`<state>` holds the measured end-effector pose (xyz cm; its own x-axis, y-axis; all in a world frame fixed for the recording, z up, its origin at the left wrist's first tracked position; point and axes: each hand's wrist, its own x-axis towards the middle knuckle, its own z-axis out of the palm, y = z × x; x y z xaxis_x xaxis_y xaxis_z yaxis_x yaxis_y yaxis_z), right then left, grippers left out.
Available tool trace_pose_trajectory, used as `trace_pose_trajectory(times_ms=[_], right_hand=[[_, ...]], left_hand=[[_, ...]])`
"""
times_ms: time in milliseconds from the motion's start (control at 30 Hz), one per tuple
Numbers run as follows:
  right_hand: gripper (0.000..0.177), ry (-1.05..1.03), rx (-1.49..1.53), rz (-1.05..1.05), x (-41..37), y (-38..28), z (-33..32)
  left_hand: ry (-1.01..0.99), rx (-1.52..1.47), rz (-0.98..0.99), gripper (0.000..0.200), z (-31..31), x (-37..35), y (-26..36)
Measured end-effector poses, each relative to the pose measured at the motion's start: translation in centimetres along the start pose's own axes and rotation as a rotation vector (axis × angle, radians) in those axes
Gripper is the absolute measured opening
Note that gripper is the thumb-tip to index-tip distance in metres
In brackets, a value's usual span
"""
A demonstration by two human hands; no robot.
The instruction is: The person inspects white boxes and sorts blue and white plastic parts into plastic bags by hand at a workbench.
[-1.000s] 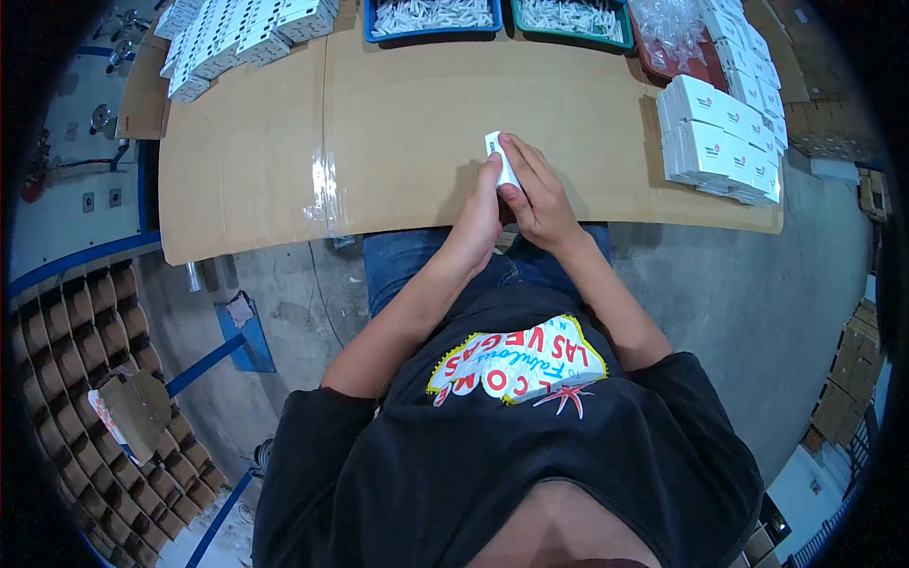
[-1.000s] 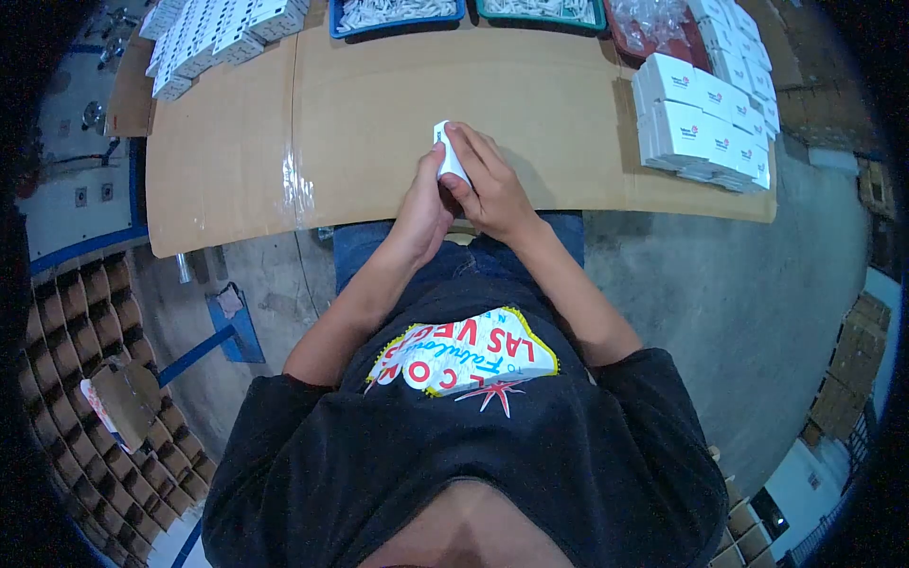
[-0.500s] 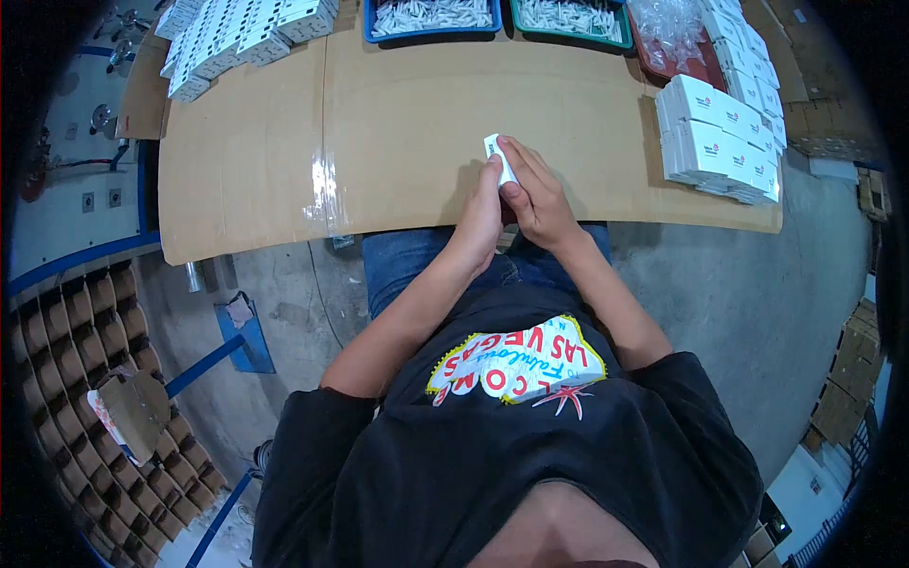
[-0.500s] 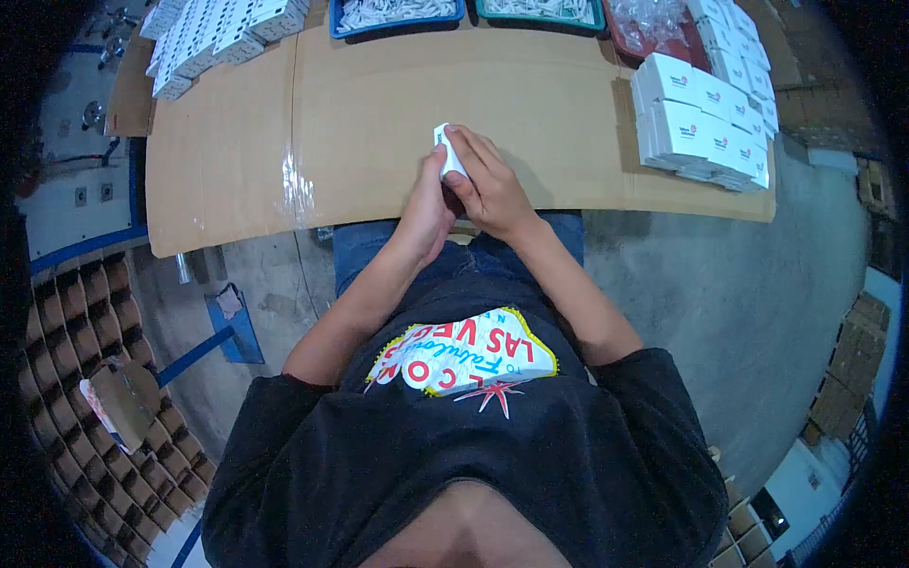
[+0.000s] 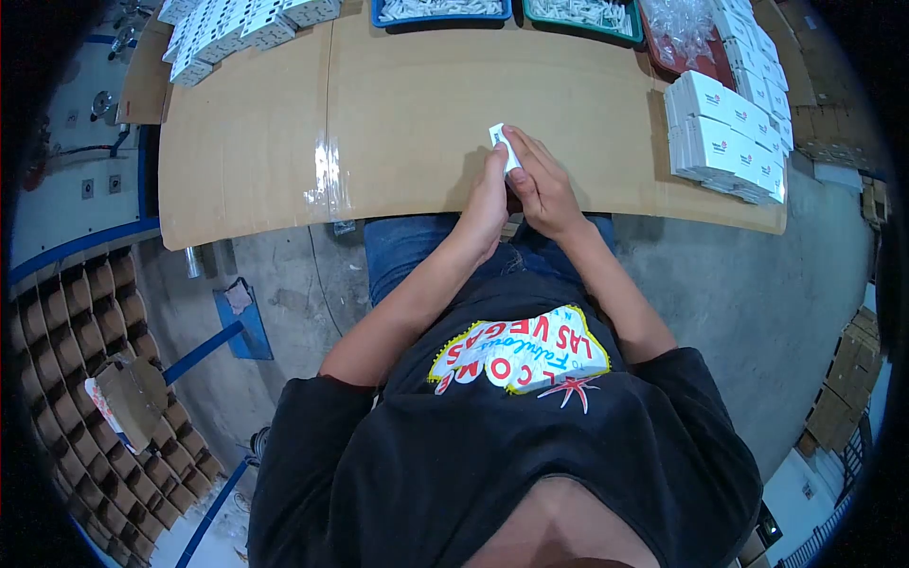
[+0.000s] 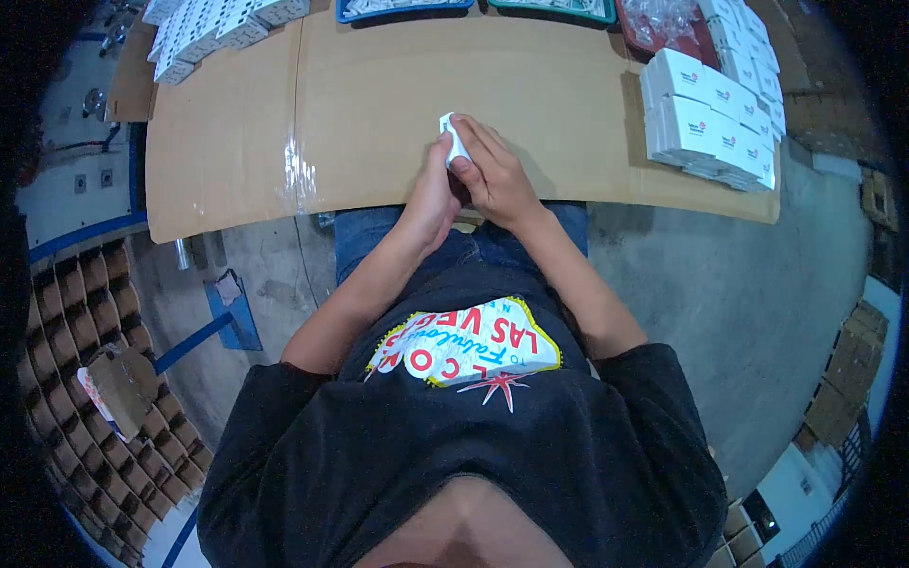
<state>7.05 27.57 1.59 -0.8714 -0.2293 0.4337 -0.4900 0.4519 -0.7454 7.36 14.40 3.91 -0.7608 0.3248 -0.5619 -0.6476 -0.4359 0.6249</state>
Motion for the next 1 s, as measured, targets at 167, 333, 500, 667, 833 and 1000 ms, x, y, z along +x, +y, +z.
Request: trace_pose_trajectory(times_ms=[167, 333, 500, 667, 833, 1000], right_hand=[[0.049, 0.001, 0.071, 0.060, 0.0, 0.2, -0.2], [0.052, -0.071, 0.088, 0.064, 0.9, -0.4, -0.9], [0.065, -0.029, 0.197, 0.153, 1.1, -1.2, -1.5], [0.072, -0.045, 0.238, 0.164, 0.7, -0.2, -2.2], [0.064, -0.096, 0.262, 0.178, 1.0, -0.9, -2.2], [0.061, -0.056, 0.376, 0.180, 0.9, -0.4, -2.0]], left_hand=[[-0.022, -0.037, -0.012, 0.056, 0.1, -0.4, 0.2], [-0.061, -0.053, 0.012, 0.059, 0.5, -1.1, 1.4], [-0.062, -0.027, -0.017, 0.056, -0.8, -0.7, 2.0], [-0.020, -0.031, 0.111, 0.056, -1.4, -0.3, 2.1], [-0.013, -0.030, 0.115, 0.052, -1.1, -0.8, 2.7], [-0.003, 0.159, 0.323, 0.063, -1.1, -0.7, 2.6]])
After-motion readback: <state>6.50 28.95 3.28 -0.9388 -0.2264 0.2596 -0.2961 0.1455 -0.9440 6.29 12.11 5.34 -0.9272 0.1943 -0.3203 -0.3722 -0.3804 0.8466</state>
